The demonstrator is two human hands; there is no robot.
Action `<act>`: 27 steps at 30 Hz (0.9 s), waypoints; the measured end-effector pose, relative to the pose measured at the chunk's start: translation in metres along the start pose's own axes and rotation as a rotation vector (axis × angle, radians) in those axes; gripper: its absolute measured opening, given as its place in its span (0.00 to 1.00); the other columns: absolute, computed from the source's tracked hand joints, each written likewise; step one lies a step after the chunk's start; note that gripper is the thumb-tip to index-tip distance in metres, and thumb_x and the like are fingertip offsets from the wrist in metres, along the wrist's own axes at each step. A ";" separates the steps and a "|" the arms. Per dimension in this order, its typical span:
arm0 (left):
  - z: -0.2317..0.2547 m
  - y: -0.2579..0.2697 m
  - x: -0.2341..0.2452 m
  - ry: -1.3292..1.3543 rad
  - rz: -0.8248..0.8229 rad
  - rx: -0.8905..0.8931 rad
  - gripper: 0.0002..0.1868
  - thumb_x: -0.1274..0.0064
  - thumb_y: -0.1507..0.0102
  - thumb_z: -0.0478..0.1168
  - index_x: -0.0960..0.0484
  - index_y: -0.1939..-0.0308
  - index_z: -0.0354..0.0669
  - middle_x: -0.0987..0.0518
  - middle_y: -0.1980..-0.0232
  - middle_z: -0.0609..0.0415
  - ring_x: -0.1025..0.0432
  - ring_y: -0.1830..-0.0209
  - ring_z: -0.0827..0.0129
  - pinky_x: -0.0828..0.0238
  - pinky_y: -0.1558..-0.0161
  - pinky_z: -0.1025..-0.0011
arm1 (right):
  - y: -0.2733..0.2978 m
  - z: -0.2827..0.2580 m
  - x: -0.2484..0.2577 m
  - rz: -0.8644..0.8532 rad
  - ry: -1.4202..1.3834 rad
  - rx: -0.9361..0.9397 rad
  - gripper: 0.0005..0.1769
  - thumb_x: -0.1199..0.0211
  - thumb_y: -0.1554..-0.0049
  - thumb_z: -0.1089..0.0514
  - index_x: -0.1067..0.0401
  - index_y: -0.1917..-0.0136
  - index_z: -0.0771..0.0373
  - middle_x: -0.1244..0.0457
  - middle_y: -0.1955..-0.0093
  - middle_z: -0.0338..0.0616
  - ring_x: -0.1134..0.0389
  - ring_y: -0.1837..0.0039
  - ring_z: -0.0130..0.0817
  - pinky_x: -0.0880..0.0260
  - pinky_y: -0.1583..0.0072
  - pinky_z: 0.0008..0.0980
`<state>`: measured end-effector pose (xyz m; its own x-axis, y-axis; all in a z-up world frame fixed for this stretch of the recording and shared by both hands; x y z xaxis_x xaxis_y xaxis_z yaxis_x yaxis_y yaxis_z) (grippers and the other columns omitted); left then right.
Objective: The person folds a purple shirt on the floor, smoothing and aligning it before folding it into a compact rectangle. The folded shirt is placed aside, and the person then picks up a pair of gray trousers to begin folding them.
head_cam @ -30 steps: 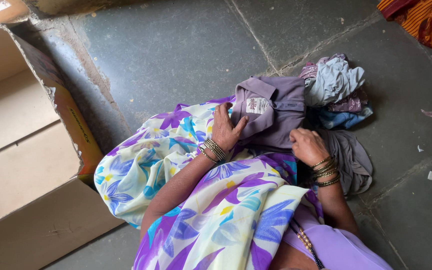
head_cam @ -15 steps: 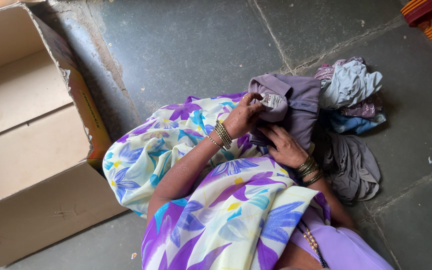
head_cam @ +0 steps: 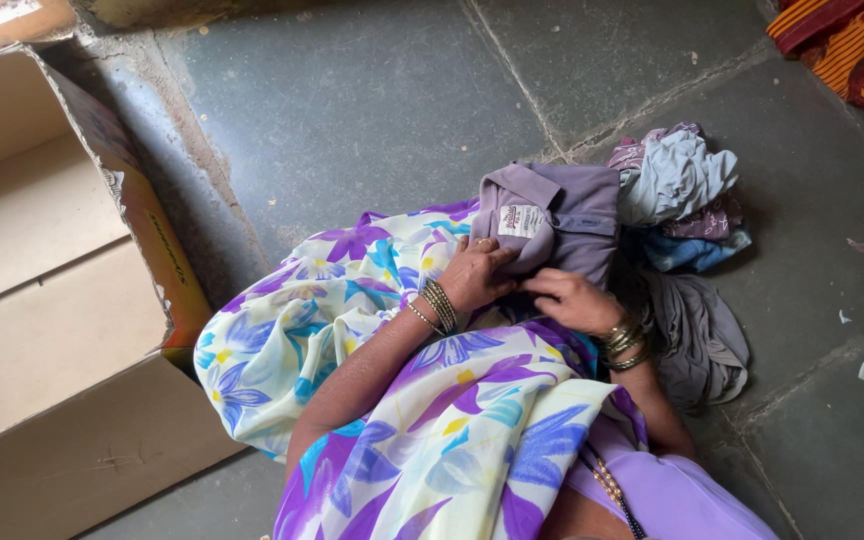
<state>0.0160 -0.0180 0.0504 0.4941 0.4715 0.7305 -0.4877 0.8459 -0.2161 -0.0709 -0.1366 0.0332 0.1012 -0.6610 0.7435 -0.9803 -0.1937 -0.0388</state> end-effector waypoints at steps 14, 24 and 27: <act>-0.011 -0.020 -0.009 0.133 0.084 -0.079 0.16 0.43 0.36 0.50 0.15 0.48 0.47 0.14 0.58 0.51 0.20 0.53 0.61 0.53 0.26 0.45 | -0.016 -0.047 0.077 0.413 0.203 0.119 0.32 0.44 0.55 0.75 0.29 0.37 0.64 0.39 0.31 0.51 0.40 0.27 0.49 0.41 0.28 0.46; -0.054 -0.004 0.020 0.265 -0.079 0.187 0.19 0.43 0.44 0.41 0.19 0.50 0.41 0.16 0.50 0.48 0.28 0.44 0.54 0.35 0.35 0.58 | -0.032 0.002 0.041 0.238 0.224 0.051 0.41 0.47 0.58 0.75 0.34 0.31 0.59 0.40 0.27 0.45 0.45 0.21 0.46 0.52 0.23 0.48; -0.055 -0.003 0.018 0.373 0.006 0.235 0.18 0.45 0.43 0.40 0.19 0.51 0.38 0.20 0.50 0.46 0.27 0.46 0.56 0.28 0.41 0.62 | -0.032 0.007 0.044 0.258 0.177 0.015 0.44 0.48 0.58 0.75 0.37 0.27 0.59 0.41 0.26 0.48 0.45 0.22 0.47 0.52 0.23 0.48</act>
<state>0.0665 0.0015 0.0284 0.6958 0.5708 0.4360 -0.6205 0.7834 -0.0354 -0.0343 -0.1647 0.0625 -0.1832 -0.5532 0.8127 -0.9670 -0.0476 -0.2503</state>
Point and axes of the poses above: each hand's wrist, its own y-axis away from the middle knuckle, its own x-axis out of the back of the hand, z = x × y, the point moved 9 cm from there along -y, towards the middle knuckle
